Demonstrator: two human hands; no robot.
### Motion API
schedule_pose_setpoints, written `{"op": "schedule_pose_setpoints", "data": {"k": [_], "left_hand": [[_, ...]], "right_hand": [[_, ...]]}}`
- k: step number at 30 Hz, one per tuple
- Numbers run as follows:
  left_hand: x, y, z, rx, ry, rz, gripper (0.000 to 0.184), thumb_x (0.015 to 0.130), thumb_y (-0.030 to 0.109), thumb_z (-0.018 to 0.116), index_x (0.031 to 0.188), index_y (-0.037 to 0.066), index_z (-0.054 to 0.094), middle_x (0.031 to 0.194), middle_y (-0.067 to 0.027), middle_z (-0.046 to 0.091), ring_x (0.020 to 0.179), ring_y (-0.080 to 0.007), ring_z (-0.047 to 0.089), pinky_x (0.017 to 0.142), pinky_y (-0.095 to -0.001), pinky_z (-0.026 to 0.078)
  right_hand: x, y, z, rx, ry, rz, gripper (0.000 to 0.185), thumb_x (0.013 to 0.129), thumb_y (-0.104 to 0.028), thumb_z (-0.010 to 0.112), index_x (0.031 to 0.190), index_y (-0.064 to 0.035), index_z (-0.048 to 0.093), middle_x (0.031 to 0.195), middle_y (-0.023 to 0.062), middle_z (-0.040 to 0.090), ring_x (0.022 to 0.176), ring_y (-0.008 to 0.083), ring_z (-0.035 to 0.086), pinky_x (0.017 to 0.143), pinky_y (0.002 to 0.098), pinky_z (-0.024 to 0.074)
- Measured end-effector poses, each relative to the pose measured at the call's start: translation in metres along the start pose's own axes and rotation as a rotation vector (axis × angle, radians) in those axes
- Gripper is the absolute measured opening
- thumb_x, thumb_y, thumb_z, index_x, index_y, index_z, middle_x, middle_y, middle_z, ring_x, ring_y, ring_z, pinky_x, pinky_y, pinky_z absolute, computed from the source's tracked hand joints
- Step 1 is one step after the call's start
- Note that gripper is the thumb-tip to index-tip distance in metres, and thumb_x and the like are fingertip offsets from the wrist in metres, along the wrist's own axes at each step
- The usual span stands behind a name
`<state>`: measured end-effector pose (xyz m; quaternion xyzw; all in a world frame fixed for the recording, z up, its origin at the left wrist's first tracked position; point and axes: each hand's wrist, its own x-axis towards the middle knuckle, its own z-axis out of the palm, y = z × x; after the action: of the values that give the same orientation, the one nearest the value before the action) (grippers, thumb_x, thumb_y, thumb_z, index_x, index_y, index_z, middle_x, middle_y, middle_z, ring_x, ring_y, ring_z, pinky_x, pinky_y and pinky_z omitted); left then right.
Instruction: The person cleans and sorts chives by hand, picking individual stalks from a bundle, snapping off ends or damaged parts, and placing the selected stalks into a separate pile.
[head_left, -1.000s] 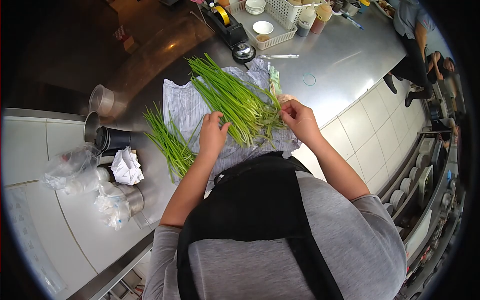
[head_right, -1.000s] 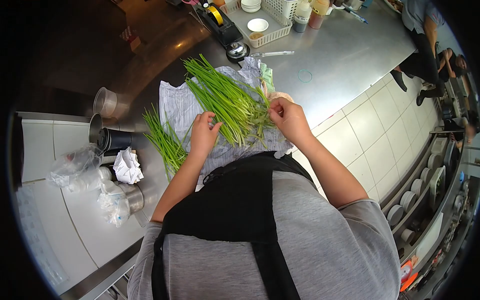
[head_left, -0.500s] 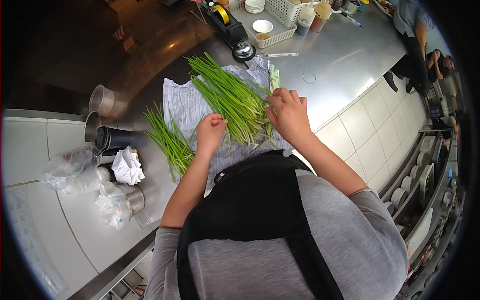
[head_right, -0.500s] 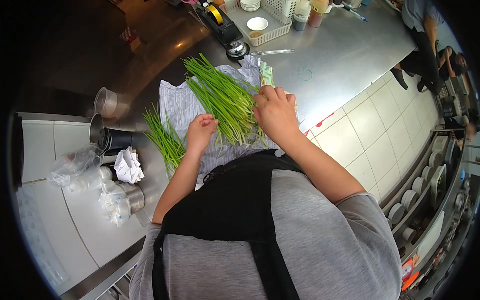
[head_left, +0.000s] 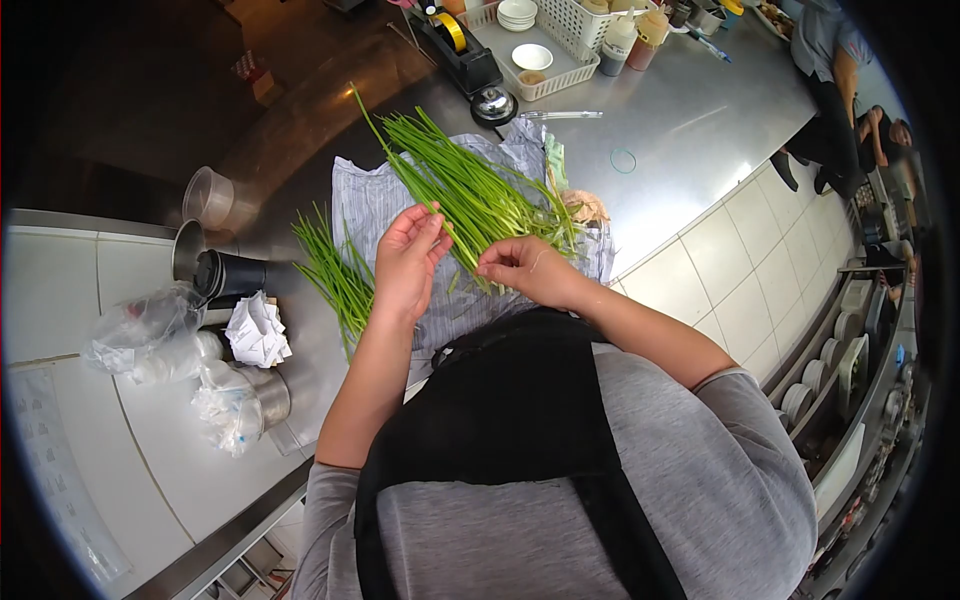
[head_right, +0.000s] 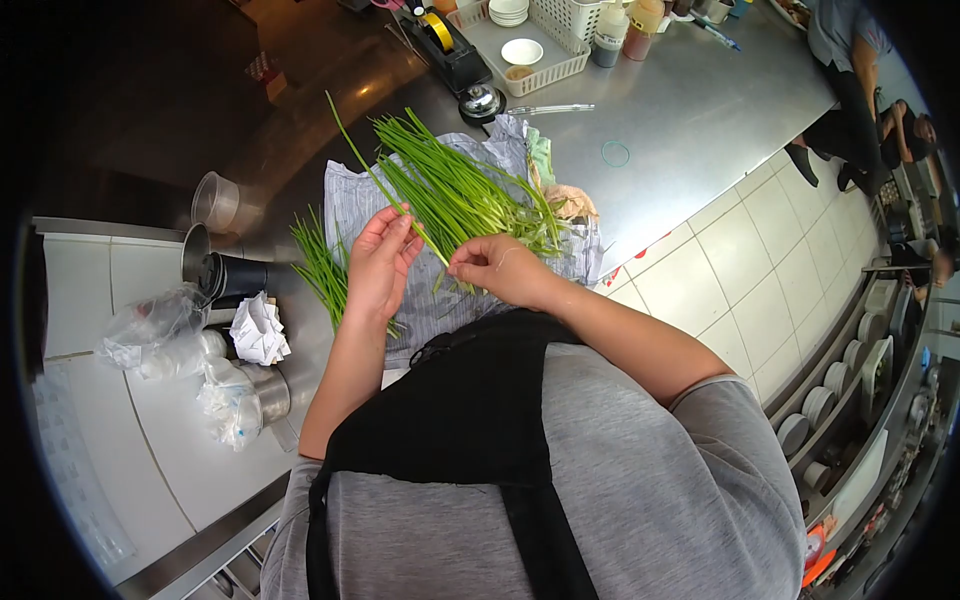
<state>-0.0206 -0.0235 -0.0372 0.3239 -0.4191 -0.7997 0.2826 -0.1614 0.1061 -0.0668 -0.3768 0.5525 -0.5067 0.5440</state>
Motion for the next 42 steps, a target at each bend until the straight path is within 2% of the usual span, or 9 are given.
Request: {"op": "schedule_pose_setpoints", "data": {"k": [16, 19, 22, 27, 30, 35, 39, 41, 42], "left_hand": [[-0.006, 0.008, 0.002, -0.042, 0.018, 0.022, 0.020, 0.095, 0.017, 0.055, 0.109, 0.004, 0.056, 0.099, -0.0060, 0.061, 0.086, -0.0152, 0.059, 0.079, -0.0284, 0.050], [-0.009, 0.020, -0.031, -0.009, 0.162, 0.104, 0.020, 0.095, 0.016, 0.056, 0.112, 0.004, 0.054, 0.097, -0.0050, 0.060, 0.088, -0.0142, 0.059, 0.078, -0.0272, 0.051], [-0.017, 0.023, -0.083, -0.089, 0.355, 0.074, 0.019, 0.093, 0.014, 0.058, 0.110, 0.005, 0.054, 0.102, -0.0043, 0.060, 0.088, -0.0143, 0.058, 0.079, -0.0277, 0.051], [-0.038, 0.000, -0.137, -0.046, 0.501, 0.036, 0.023, 0.093, 0.012, 0.058, 0.114, 0.004, 0.053, 0.105, -0.0041, 0.059, 0.088, -0.0131, 0.058, 0.080, -0.0266, 0.050], [-0.043, -0.009, -0.148, 0.039, 0.541, 0.088, 0.032, 0.093, 0.011, 0.058, 0.122, 0.002, 0.049, 0.108, -0.0053, 0.057, 0.091, -0.0133, 0.057, 0.082, -0.0253, 0.048], [-0.060, 0.001, -0.105, 0.644, 0.704, 0.298, 0.041, 0.092, 0.007, 0.057, 0.130, 0.004, 0.044, 0.115, -0.0081, 0.051, 0.097, -0.0150, 0.056, 0.086, -0.0256, 0.045], [-0.053, -0.030, -0.107, 1.036, 0.698, 0.567, 0.039, 0.091, 0.006, 0.056, 0.129, 0.006, 0.047, 0.110, -0.0070, 0.055, 0.093, -0.0122, 0.057, 0.079, -0.0239, 0.047], [-0.054, -0.042, -0.086, 0.698, 0.284, 0.258, 0.032, 0.091, 0.008, 0.057, 0.123, 0.006, 0.054, 0.097, -0.0041, 0.059, 0.086, -0.0102, 0.058, 0.073, -0.0231, 0.047], [-0.054, -0.047, -0.070, 0.750, 0.136, 0.148, 0.028, 0.092, 0.008, 0.056, 0.120, 0.006, 0.056, 0.092, -0.0022, 0.059, 0.084, -0.0086, 0.057, 0.074, -0.0224, 0.047]], "right_hand": [[-0.003, 0.006, 0.002, -0.079, -0.032, 0.016, 0.017, 0.087, -0.016, 0.065, 0.092, -0.0001, 0.066, 0.077, 0.0037, 0.066, 0.070, 0.0084, 0.057, 0.067, 0.0258, 0.0474], [-0.003, 0.008, -0.007, -0.251, 0.028, 0.010, 0.015, 0.085, -0.014, 0.066, 0.090, -0.0001, 0.067, 0.079, 0.0079, 0.067, 0.070, 0.0144, 0.062, 0.067, 0.0288, 0.0491], [0.004, 0.018, -0.016, -0.649, 0.207, -0.208, 0.011, 0.078, -0.011, 0.065, 0.084, -0.0016, 0.067, 0.083, 0.0162, 0.066, 0.075, 0.0312, 0.065, 0.068, 0.0377, 0.0516], [0.031, 0.029, -0.001, -0.860, 0.126, -0.297, 0.019, 0.079, -0.020, 0.066, 0.077, -0.0010, 0.064, 0.077, 0.0155, 0.064, 0.075, 0.0325, 0.064, 0.067, 0.0416, 0.0521], [0.042, 0.032, 0.012, -1.157, -0.042, -0.203, 0.023, 0.079, -0.022, 0.066, 0.080, 0.0010, 0.063, 0.078, 0.0183, 0.064, 0.077, 0.0354, 0.064, 0.071, 0.0414, 0.0540], [0.052, 0.041, 0.005, -1.095, -0.013, -0.074, 0.026, 0.078, -0.028, 0.067, 0.081, -0.0024, 0.063, 0.082, 0.0162, 0.064, 0.077, 0.0338, 0.064, 0.069, 0.0419, 0.0528], [0.043, 0.035, 0.002, -1.097, 0.013, -0.147, 0.022, 0.076, -0.026, 0.067, 0.080, -0.0046, 0.064, 0.080, 0.0143, 0.064, 0.075, 0.0330, 0.064, 0.067, 0.0430, 0.0519], [0.040, 0.039, 0.009, -1.146, 0.027, -0.177, 0.023, 0.077, -0.026, 0.067, 0.080, -0.0030, 0.064, 0.080, 0.0168, 0.065, 0.075, 0.0344, 0.064, 0.068, 0.0435, 0.0524], [0.042, 0.040, 0.012, -1.196, 0.044, -0.215, 0.025, 0.078, -0.026, 0.066, 0.081, -0.0013, 0.064, 0.080, 0.0194, 0.065, 0.075, 0.0358, 0.064, 0.068, 0.0440, 0.0529]]}}
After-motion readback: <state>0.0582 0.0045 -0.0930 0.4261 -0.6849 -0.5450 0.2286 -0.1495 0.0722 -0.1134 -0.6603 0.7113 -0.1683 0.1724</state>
